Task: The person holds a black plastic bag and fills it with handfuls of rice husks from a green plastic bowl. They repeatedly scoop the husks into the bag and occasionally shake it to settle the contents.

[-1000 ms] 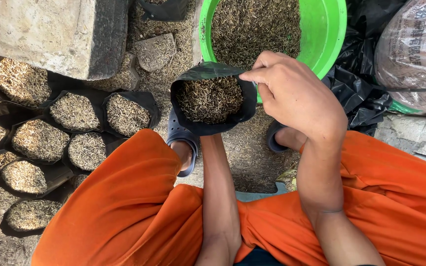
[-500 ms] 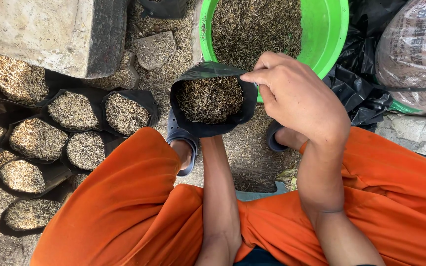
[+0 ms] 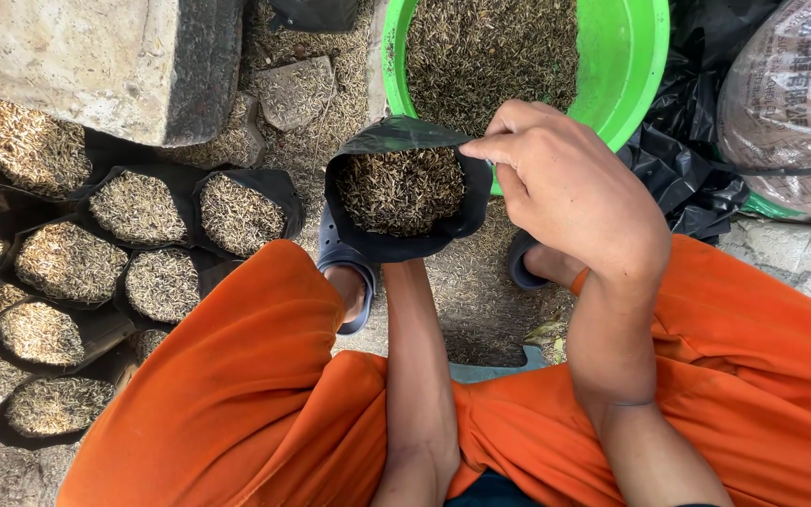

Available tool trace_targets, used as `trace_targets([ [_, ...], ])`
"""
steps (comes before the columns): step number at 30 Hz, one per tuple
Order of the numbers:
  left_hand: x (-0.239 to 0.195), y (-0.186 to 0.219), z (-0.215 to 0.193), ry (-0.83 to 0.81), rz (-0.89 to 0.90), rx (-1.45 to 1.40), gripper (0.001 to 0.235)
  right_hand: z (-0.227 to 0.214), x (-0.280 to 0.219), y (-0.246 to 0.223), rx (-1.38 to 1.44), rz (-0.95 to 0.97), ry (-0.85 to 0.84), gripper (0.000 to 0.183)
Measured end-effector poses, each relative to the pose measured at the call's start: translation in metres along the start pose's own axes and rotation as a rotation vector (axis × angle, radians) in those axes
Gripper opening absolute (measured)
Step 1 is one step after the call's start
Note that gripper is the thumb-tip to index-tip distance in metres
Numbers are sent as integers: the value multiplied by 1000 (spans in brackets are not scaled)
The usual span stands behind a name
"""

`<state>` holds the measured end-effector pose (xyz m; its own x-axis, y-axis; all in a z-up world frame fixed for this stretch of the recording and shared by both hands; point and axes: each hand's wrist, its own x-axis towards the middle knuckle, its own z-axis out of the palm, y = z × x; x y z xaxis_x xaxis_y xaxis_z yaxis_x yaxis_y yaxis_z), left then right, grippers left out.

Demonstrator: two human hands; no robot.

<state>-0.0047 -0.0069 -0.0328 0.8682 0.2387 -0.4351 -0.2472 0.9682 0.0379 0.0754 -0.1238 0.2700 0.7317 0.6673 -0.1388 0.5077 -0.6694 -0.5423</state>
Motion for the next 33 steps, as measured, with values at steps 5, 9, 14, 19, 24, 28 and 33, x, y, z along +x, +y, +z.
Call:
trace_targets([
  [5, 1, -1, -2, 7, -4, -2, 61, 0, 0, 0, -5, 18, -13, 38],
  [9, 3, -2, -2, 11, -9, -5, 60, 0, 0, 0, -8, -6, 4, 38],
  [14, 6, 0, -1, 21, -11, -7, 60, 0, 1, -1, -11, -16, 12, 38],
  [19, 14, 10, -2, 55, -5, -15, 59, -5, 0, -1, 113, -121, 111, 35],
  [24, 21, 28, -5, 158, -18, -87, 59, 12, 22, 59, 243, -177, 319, 34],
  [28, 14, 40, -19, -49, 10, -173, 50, 76, 65, 127, 6, 151, 148, 40],
  [33, 8, 37, -10, -358, 42, -123, 50, 164, 87, 147, -79, 230, -166, 73],
])
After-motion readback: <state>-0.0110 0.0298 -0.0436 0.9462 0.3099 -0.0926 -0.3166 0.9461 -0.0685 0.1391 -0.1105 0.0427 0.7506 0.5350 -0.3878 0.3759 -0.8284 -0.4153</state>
